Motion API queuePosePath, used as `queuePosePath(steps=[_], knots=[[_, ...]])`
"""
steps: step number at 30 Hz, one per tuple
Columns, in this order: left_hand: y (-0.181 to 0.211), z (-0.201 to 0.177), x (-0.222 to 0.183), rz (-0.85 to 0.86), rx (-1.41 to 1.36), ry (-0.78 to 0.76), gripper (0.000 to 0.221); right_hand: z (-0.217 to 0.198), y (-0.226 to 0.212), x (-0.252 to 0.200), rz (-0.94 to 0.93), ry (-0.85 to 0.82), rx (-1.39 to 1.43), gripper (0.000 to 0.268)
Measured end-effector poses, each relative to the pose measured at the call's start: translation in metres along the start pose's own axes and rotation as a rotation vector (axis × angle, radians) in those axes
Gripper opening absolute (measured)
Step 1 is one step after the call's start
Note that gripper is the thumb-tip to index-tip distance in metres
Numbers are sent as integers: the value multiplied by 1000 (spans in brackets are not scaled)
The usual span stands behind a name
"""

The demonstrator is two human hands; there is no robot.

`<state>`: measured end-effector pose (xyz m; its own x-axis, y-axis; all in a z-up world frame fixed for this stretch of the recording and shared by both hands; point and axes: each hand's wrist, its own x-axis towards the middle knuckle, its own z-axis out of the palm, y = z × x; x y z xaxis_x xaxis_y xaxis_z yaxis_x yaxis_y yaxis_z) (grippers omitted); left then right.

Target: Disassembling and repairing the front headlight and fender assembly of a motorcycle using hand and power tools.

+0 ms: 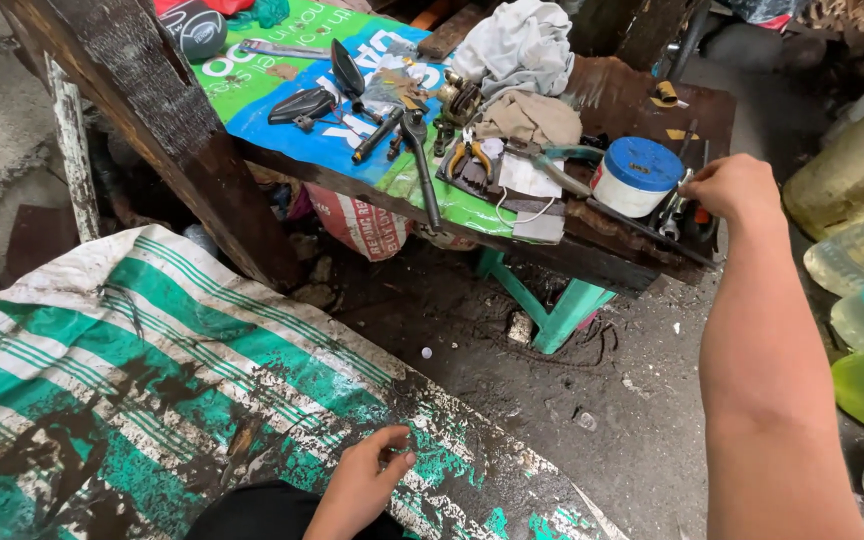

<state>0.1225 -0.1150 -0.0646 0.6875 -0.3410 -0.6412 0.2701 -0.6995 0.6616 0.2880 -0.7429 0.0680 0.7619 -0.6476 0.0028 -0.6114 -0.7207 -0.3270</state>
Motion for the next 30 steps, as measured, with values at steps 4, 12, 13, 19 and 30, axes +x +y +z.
queuePosePath(steps=[4, 12, 13, 19, 30], knots=[[6, -2, -2, -11, 12, -4, 52, -12, -10, -27, 29, 47, 94, 29], [7, 0, -2, -21, -38, -5, 50, -40, -96, -96, -117, -152, 161, 119], [9, -1, -4, -21, -41, -2, 50, -30, -97, -90, -121, -152, 161, 119], [7, -2, -7, -16, -45, 7, 46, -21, -91, -64, -63, -23, 309, 101], [12, -5, -12, -28, -35, -28, 54, -48, -70, 30, 45, 401, 513, 92]])
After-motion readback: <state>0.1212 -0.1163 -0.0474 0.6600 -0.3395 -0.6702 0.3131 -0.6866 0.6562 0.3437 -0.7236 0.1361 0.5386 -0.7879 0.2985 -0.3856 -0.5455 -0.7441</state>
